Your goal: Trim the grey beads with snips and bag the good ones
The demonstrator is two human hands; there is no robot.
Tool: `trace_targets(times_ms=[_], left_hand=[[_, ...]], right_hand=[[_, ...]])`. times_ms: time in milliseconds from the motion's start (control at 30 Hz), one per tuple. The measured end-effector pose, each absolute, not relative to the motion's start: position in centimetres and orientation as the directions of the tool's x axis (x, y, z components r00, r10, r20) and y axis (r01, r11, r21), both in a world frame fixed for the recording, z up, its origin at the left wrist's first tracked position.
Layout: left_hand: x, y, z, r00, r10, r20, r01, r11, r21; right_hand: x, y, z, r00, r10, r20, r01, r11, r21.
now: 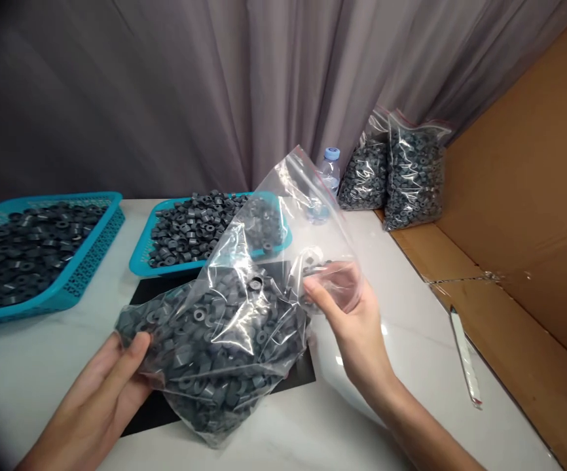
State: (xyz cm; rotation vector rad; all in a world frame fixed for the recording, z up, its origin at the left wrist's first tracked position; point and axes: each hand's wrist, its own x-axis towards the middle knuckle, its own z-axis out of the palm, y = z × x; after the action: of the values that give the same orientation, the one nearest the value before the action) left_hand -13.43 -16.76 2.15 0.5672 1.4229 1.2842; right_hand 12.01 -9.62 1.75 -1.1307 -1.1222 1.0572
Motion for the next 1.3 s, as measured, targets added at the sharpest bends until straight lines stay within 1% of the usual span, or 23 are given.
trace_targets(times_ms=[233,333,467,567,700,1000,1300], left_hand=[[-14.5,-16.9,0.8,-0.283,0.903,-0.322,-0.306,0.233,0.923],[-14.4,-16.9,0.9,-0.229,0.93,-0.286,-0.295,0.214,0.931],[-14.0,-16.7,1.2,-0.155,0.969,-0.194,-0.286,0.144,0.947],[-13.8,-16.6,1.2,-0.096,0.97,-0.224,-0.308,0.185,0.933],[-13.7,-16.7,1.2,-0.091,0.955,-0.284,-0.286,0.248,0.926],[-14.1,-16.3,0.3,-0.012,0.969,-0.245,-0.258,0.234,0.937],[-13.7,-16.5,1.7,0.032,0.969,-0.245,-0.28,0.244,0.928]], right_hand=[[13.5,-9.0,1.8,0.166,0.975,0.149,-0.045,0.158,-0.986],[13.8,-9.0,1.7,0.182,0.972,0.146,-0.048,0.158,-0.986],[14.0,-8.8,1.6,0.206,0.968,0.142,-0.074,0.16,-0.984],[14.0,-8.6,1.5,0.206,0.971,0.124,-0.105,0.148,-0.983],[14.0,-8.5,1.4,0.208,0.971,0.116,-0.111,0.141,-0.984],[14.1,-8.5,1.7,0.208,0.97,0.128,-0.098,0.151,-0.984],[14.4,-8.4,1.6,0.204,0.962,0.181,-0.031,0.192,-0.981]])
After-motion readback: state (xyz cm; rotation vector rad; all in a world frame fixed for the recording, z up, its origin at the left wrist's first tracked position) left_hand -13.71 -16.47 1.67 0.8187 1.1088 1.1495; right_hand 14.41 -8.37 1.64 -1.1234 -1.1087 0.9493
